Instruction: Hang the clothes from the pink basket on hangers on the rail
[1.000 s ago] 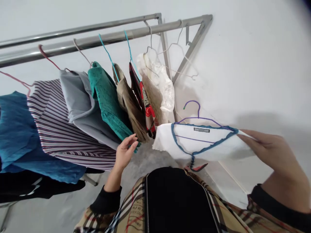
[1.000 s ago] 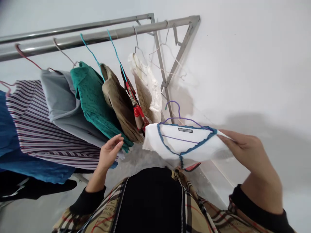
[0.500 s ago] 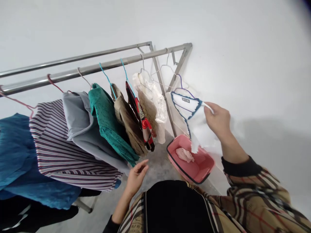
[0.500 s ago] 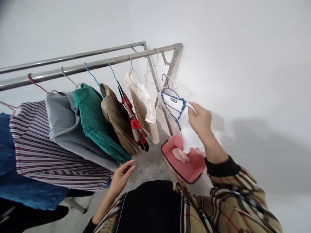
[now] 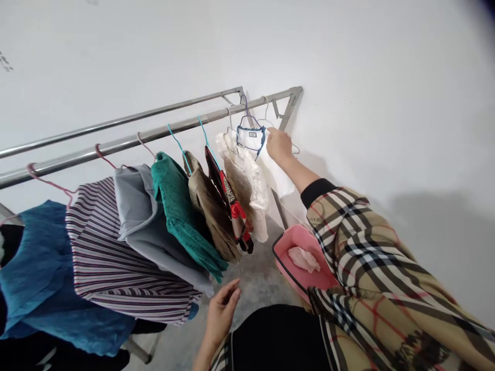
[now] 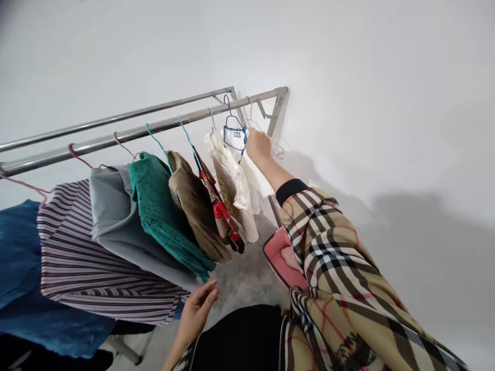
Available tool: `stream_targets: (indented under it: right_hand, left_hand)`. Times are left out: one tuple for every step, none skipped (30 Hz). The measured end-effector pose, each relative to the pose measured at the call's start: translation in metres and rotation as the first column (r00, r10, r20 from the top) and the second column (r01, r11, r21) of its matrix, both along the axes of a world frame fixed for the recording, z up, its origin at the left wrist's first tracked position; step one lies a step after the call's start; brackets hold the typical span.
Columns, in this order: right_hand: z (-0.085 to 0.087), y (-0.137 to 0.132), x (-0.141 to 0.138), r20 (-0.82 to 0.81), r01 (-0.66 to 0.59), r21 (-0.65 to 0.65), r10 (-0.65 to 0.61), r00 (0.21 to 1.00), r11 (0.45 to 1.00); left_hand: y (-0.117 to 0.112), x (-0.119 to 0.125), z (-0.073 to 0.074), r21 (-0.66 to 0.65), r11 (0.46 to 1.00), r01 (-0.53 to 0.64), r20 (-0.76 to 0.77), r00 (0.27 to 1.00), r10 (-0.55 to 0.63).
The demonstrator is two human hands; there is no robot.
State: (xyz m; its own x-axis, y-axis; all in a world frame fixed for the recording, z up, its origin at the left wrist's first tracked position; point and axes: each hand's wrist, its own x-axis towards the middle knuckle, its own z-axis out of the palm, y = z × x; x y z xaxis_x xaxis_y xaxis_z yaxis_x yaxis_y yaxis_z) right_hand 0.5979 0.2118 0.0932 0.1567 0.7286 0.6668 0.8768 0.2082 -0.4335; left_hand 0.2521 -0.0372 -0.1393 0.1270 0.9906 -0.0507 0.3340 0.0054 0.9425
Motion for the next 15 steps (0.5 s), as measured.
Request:
stream_targets:
  right_hand:
    - [-0.003,0.003,-0.002,-0.023,0.013,-0.022,-0.013,1.000,1.000]
    - [-0.008,0.003,-0.004,-0.042,0.027,-0.045,-0.029,0.999,0.999]
    - [-0.013,0.003,-0.005,-0.057,0.038,-0.068,-0.042,0.998,0.997]
    - [-0.020,0.000,-0.005,-0.067,0.043,-0.089,-0.049,0.997,0.995]
    - [-0.027,-0.004,-0.005,-0.071,0.040,-0.102,-0.047,0.996,0.994]
    - [-0.035,-0.010,-0.004,-0.068,0.031,-0.099,-0.037,0.997,0.995]
    - [-0.045,-0.018,-0.002,-0.060,0.015,-0.079,-0.020,0.998,0.997]
    - [-0.056,-0.028,0.000,-0.050,-0.005,-0.046,0.003,0.999,0.999]
    - [-0.069,-0.039,0.003,-0.043,-0.025,-0.008,0.025,0.999,1.000]
    - [-0.084,-0.052,0.006,-0.043,-0.040,0.023,0.041,0.998,0.999]
    - [-0.102,-0.066,0.010,-0.054,-0.050,0.040,0.052,0.997,0.998]
    - [-0.122,-0.081,0.015,-0.076,-0.058,0.035,0.060,0.995,0.998]
    - [-0.146,-0.096,0.021,-0.107,-0.064,0.010,0.064,0.992,0.998]
    - [-0.172,-0.111,0.028,-0.140,-0.076,-0.040,0.069,0.988,0.996]
    - [-0.200,-0.126,0.037,-0.182,-0.088,-0.126,0.064,0.981,0.988]
  left_hand:
    - [0.000,0.000,-0.002,-0.006,1.000,0.000,0.002,1.000,0.000]
    - [0.000,0.000,-0.003,-0.013,1.000,-0.001,0.003,1.000,0.001]
    - [0.000,0.000,-0.005,-0.023,1.000,0.001,0.003,1.000,-0.001]
    - [0.001,0.001,-0.006,-0.035,0.999,0.005,-0.001,1.000,-0.005]
    - [0.001,0.002,-0.008,-0.050,0.999,0.011,-0.009,1.000,-0.011]
    - [0.001,0.003,-0.010,-0.067,0.998,0.020,-0.019,1.000,-0.021]
    - [0.001,0.005,-0.012,-0.087,0.996,0.032,-0.029,0.999,-0.035]
    - [0.000,0.007,-0.015,-0.110,0.993,0.046,-0.037,0.998,-0.050]
    - [0.001,0.009,-0.018,-0.135,0.989,0.062,-0.042,0.997,-0.068]
    - [0.001,0.012,-0.023,-0.160,0.984,0.078,-0.044,0.995,-0.086]
    - [0.002,0.016,-0.028,-0.185,0.978,0.097,-0.041,0.993,-0.107]
    - [0.004,0.020,-0.033,-0.208,0.971,0.118,-0.040,0.991,-0.129]
    - [0.006,0.026,-0.039,-0.227,0.964,0.139,-0.040,0.988,-0.152]
    - [0.009,0.031,-0.044,-0.240,0.958,0.157,-0.043,0.984,-0.172]
    - [0.012,0.038,-0.050,-0.251,0.952,0.177,-0.048,0.980,-0.195]
